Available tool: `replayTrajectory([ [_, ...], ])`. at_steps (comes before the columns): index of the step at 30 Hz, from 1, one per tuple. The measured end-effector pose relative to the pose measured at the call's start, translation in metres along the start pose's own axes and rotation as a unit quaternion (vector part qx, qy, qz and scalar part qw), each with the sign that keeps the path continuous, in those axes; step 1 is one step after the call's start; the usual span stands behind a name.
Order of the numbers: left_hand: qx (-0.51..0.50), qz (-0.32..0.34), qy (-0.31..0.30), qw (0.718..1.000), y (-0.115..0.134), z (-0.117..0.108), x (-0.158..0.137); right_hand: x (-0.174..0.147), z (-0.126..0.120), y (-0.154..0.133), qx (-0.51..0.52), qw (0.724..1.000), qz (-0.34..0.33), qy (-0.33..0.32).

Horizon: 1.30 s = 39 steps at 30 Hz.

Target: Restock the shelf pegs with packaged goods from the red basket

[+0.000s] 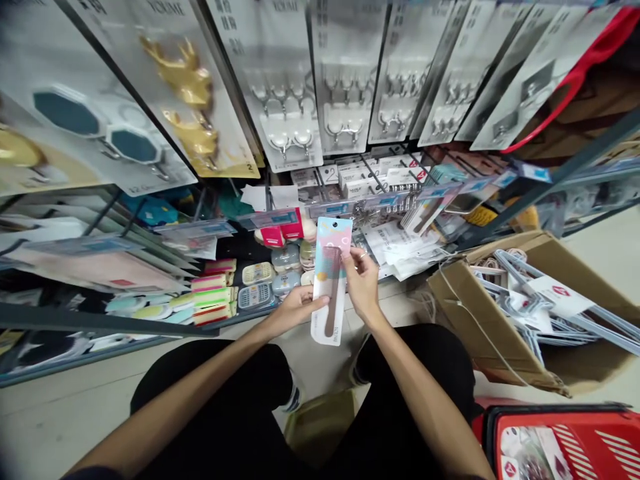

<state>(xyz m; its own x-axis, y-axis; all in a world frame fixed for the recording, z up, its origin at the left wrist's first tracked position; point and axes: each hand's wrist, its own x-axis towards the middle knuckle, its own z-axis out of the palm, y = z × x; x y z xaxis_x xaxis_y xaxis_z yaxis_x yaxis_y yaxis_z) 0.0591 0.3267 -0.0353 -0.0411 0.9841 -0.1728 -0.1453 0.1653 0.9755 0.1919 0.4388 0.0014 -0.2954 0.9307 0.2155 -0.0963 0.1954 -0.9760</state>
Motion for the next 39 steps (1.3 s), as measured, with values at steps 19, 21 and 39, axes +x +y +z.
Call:
replayTrajectory([
  [19, 0.020, -0.022, 0.012, 0.999, -0.014, -0.005, 0.000, -0.004, 0.006, 0.007, 0.009, 0.999, 0.011, -0.032],
  [21, 0.020, -0.028, 0.015, 0.999, -0.012, -0.003, 0.000, -0.005, 0.006, 0.007, 0.009, 0.999, 0.016, -0.036],
  [39, 0.038, -0.024, 0.016, 0.999, -0.021, 0.000, 0.004, -0.005, -0.002, 0.011, -0.011, 0.999, 0.004, -0.041],
])
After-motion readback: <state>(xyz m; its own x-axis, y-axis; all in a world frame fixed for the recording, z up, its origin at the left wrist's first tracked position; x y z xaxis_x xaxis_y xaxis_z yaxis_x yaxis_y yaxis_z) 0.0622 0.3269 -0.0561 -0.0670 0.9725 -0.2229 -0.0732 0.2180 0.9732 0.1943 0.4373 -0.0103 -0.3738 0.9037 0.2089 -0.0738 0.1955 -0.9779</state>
